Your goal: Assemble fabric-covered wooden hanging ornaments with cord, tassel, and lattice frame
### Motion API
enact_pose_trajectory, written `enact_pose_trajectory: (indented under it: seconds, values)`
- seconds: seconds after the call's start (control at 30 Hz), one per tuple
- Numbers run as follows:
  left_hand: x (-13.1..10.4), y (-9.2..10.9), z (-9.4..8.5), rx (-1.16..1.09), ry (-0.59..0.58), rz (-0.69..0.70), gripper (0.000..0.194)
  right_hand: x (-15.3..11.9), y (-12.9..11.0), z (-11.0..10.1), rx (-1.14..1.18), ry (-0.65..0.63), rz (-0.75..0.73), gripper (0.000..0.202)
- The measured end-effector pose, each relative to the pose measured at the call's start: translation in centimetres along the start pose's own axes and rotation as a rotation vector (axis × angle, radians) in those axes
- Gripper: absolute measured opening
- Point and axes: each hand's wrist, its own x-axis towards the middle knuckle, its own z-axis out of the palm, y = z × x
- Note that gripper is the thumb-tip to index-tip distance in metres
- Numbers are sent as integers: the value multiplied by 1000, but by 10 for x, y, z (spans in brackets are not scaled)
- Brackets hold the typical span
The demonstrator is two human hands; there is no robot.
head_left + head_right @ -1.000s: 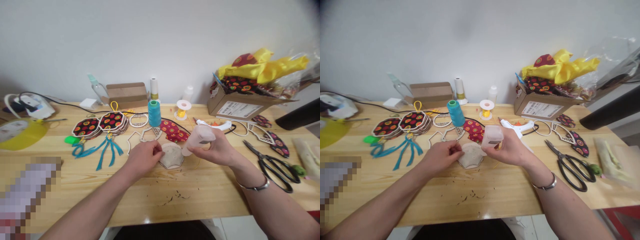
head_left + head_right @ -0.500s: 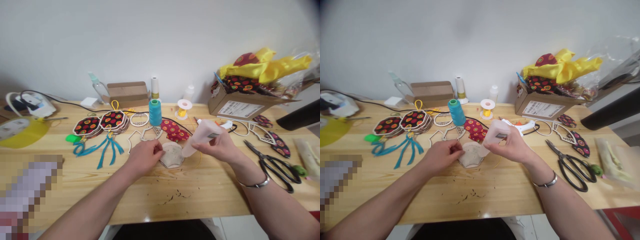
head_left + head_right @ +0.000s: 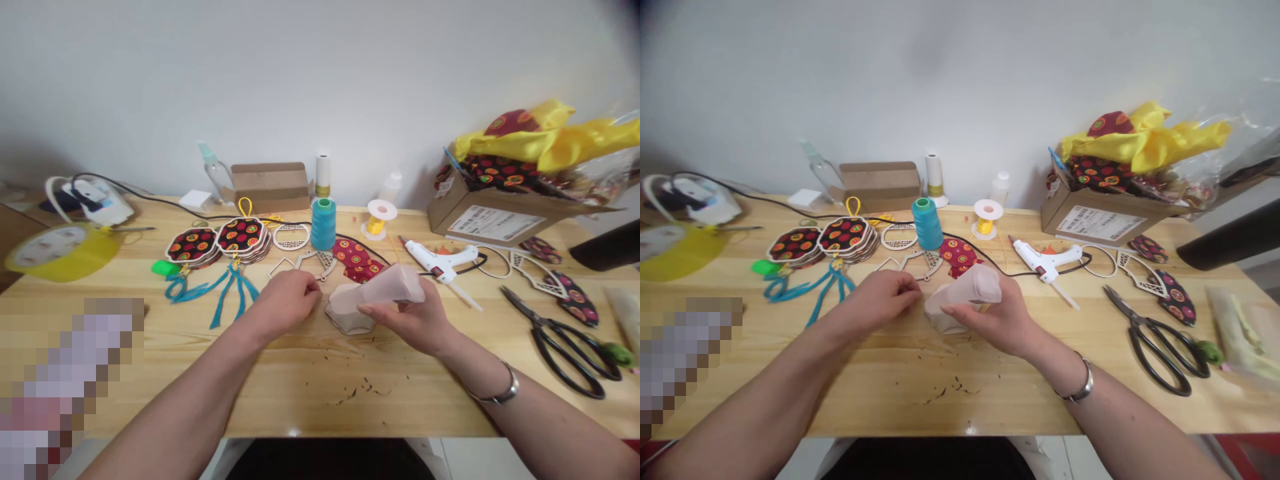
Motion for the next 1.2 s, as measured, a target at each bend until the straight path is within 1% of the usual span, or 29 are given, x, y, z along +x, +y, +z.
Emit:
enact_pose_trajectory:
  seconds: [0.13,0.23,0.37,0.5,0.67,0.83,0.93,1.1,1.2]
  values:
    - [0,0,2,-16,-45,22,20,1,2,4,-58,-17,-61,22]
    - [1,-1,2,-17,-55,26,20,2,1,6,-66,-35,-88,20]
    - [1,-1,4,-22,-61,29,21,2,0,7,-65,-43,-55,22]
    - [0,-1,5,-37,-74,42,21,0,2,6,-37,-70,-54,22]
    - [1,-1,5,-45,-78,40,20,0,7,5,-28,-48,-33,22]
    - [1,0,6,-57,-86,44,20,1,5,5,-24,-69,-27,22]
    - [1,0,6,-67,-89,45,20,2,5,2,-15,-47,-15,21]
    - [1,-1,5,-89,-106,38,19,4,6,-5,20,4,80,21]
    - [1,-1,6,-103,-119,38,20,5,7,-8,57,-33,103,22]
